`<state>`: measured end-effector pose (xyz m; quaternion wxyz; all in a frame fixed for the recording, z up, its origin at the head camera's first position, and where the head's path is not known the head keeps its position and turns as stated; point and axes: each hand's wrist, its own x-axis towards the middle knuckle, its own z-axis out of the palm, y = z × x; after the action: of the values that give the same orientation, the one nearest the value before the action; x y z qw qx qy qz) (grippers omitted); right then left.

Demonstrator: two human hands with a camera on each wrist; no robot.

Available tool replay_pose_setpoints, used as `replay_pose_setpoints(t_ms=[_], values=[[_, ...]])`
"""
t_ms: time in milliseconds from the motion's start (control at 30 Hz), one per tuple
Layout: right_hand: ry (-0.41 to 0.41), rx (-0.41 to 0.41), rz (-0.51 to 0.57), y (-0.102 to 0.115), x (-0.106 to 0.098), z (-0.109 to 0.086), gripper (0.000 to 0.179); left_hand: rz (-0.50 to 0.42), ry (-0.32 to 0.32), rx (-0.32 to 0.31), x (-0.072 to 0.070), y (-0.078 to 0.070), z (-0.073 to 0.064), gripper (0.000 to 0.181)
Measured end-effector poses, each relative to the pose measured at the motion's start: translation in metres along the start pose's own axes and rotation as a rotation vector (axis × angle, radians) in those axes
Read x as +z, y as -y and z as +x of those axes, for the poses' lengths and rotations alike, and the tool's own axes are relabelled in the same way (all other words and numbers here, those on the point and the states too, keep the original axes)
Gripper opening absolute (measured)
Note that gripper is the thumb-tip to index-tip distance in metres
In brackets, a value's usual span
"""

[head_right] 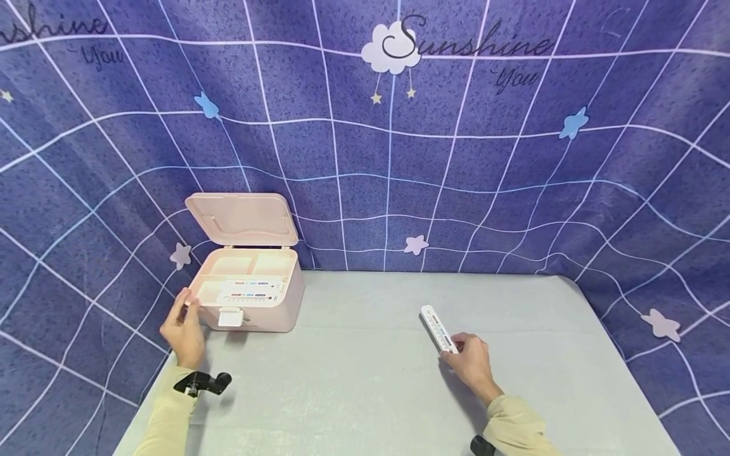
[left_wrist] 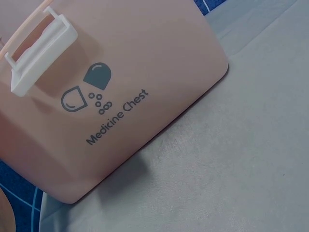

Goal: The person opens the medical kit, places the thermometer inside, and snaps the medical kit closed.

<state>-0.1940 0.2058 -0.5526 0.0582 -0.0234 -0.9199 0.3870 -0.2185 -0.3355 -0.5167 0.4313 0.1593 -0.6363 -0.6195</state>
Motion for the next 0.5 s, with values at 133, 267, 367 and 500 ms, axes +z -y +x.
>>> replay_pose_setpoints(t_ms=[133, 267, 367, 500], values=[[0.007, -0.017, 0.004, 0.004, 0.001, -0.001, 0.038, -0.004, 0.002, 0.004, 0.0, 0.0, 0.001, 0.031], [0.009, -0.051, 0.016, 0.011, 0.002, -0.002, 0.039, 0.004, -0.004, -0.004, -0.001, -0.001, 0.0, 0.031], [0.009, -0.078, 0.021, 0.017, 0.002, -0.003, 0.038, 0.006, -0.011, -0.011, -0.001, -0.001, -0.001, 0.031], [0.007, -0.105, 0.019, 0.026, 0.003, -0.003, 0.036, 0.001, -0.007, -0.011, 0.0, -0.001, 0.0, 0.032]])
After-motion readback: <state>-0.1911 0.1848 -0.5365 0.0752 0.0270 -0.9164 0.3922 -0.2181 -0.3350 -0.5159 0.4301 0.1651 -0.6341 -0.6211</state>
